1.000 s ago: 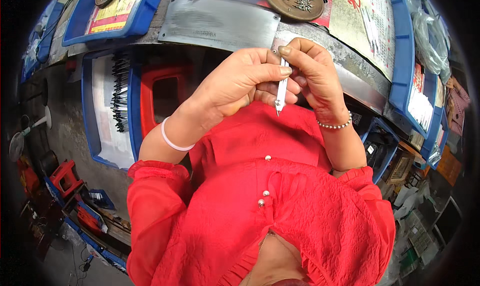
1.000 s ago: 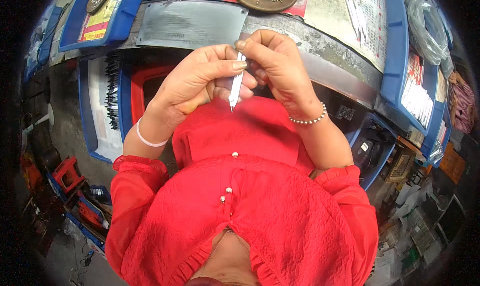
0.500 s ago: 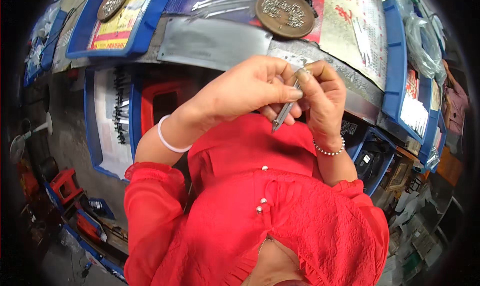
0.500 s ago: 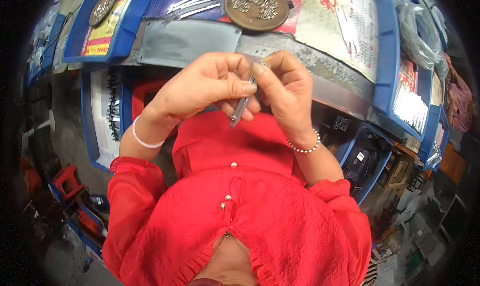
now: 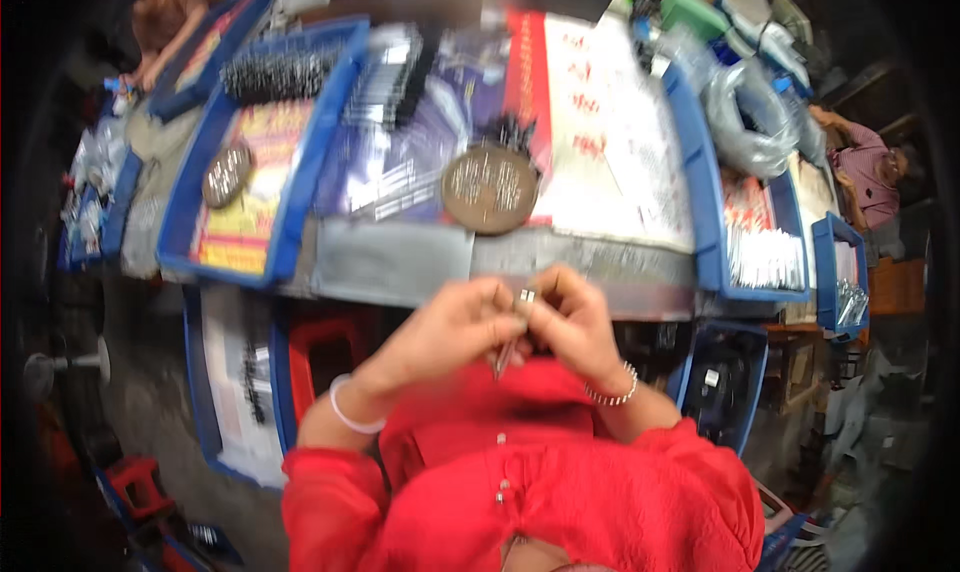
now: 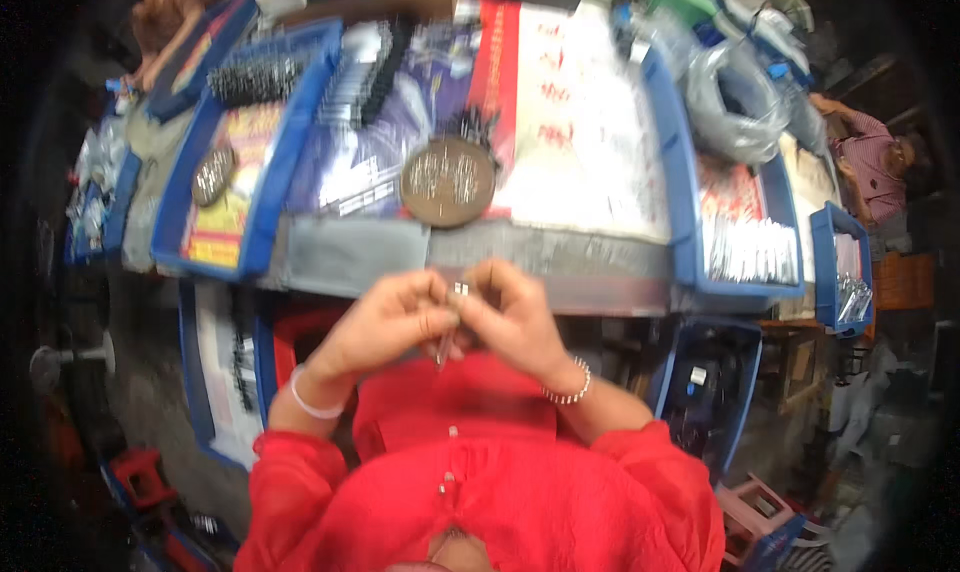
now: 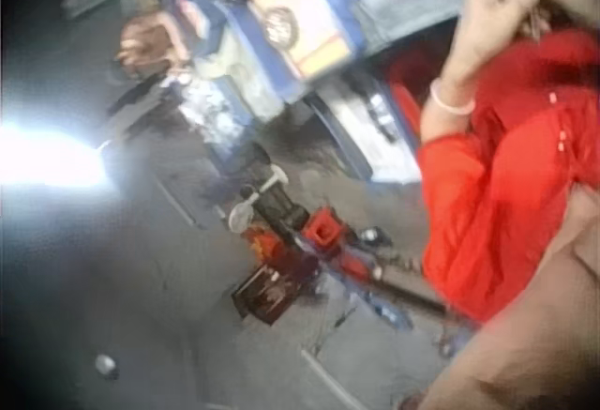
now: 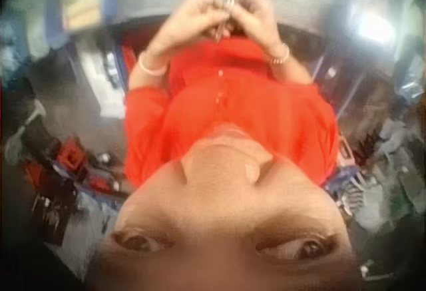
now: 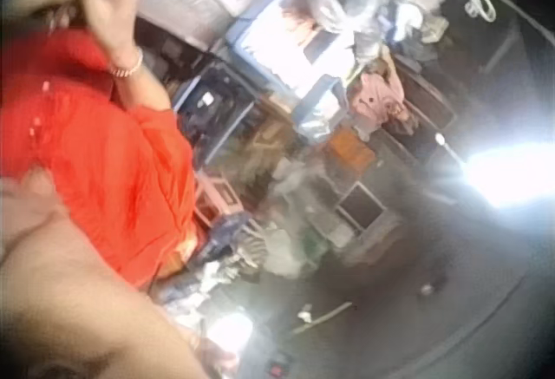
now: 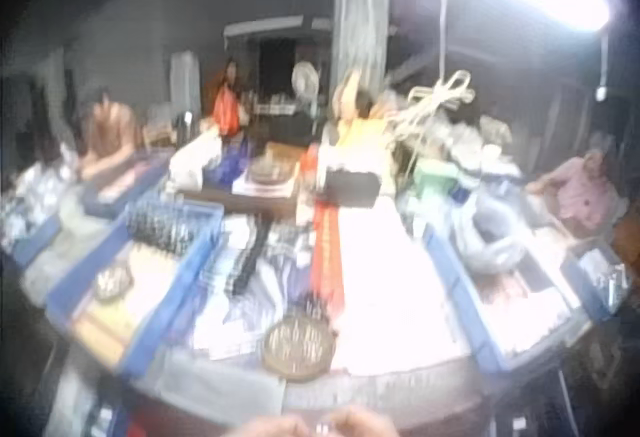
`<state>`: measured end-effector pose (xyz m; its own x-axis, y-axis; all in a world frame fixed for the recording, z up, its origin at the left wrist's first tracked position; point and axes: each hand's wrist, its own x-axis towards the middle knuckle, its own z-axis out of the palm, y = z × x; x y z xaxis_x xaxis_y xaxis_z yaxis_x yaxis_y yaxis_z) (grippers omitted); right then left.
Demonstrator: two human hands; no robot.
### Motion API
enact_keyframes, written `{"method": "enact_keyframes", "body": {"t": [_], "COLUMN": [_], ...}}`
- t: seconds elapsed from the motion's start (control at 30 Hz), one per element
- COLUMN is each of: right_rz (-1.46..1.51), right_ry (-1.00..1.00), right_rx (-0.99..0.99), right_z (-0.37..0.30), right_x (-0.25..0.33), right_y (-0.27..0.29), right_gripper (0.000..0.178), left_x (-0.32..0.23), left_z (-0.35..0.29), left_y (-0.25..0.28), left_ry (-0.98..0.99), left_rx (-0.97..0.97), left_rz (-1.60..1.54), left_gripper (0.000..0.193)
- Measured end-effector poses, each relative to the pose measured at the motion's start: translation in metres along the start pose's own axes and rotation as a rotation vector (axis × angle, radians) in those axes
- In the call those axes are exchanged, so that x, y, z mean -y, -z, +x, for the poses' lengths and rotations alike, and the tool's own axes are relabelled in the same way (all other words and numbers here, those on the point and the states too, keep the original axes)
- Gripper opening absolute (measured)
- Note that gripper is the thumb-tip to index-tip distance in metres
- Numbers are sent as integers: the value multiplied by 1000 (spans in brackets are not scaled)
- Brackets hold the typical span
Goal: The person assembles metal drafting compass parts by hand, inserting small pins and screws into the metal legs, and fits a plastic piece onto the assembly.
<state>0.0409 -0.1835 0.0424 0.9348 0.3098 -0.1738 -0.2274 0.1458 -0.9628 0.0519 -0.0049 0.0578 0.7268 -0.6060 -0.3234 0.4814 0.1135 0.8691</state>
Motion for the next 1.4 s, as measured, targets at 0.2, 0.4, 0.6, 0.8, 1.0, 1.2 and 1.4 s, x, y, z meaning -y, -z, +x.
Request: {"method": "enact_keyframes", "body": {"t": [0.2,0.4,0.6,0.8,1.0,1.2,1.4], "right_rz": [-127,-43,-37,-40,-66,32,-73], "right_ry": [127,128,181,179,169,124,157], "right_rx": [-30,11,-184,-55,-146,58,-47], "right_z": [3,9,-1,4,15,12,1], "right_x": [-6,4,-2,-13,-16,-16,-27], "right_y": [8,-7,-9,-10,-9,-10,-2], "right_gripper": [12,15,18,11,18,10,8], "left_x": [2,6,9,21,10,26,43], "left_z": [2,-9,-1,-11,0,-11,-4], "left_y": [-2,2,-5,-3,8,6,-1], "left_ry": [34,-77,-185,-177,-29,-87,-148], "left_rx": [30,8,111,-14,-21,-109,-18], "left_rz": [-38,-68,114,12,55,-67,-24], "left_gripper": [13,13,14,13,11,10,7]}}
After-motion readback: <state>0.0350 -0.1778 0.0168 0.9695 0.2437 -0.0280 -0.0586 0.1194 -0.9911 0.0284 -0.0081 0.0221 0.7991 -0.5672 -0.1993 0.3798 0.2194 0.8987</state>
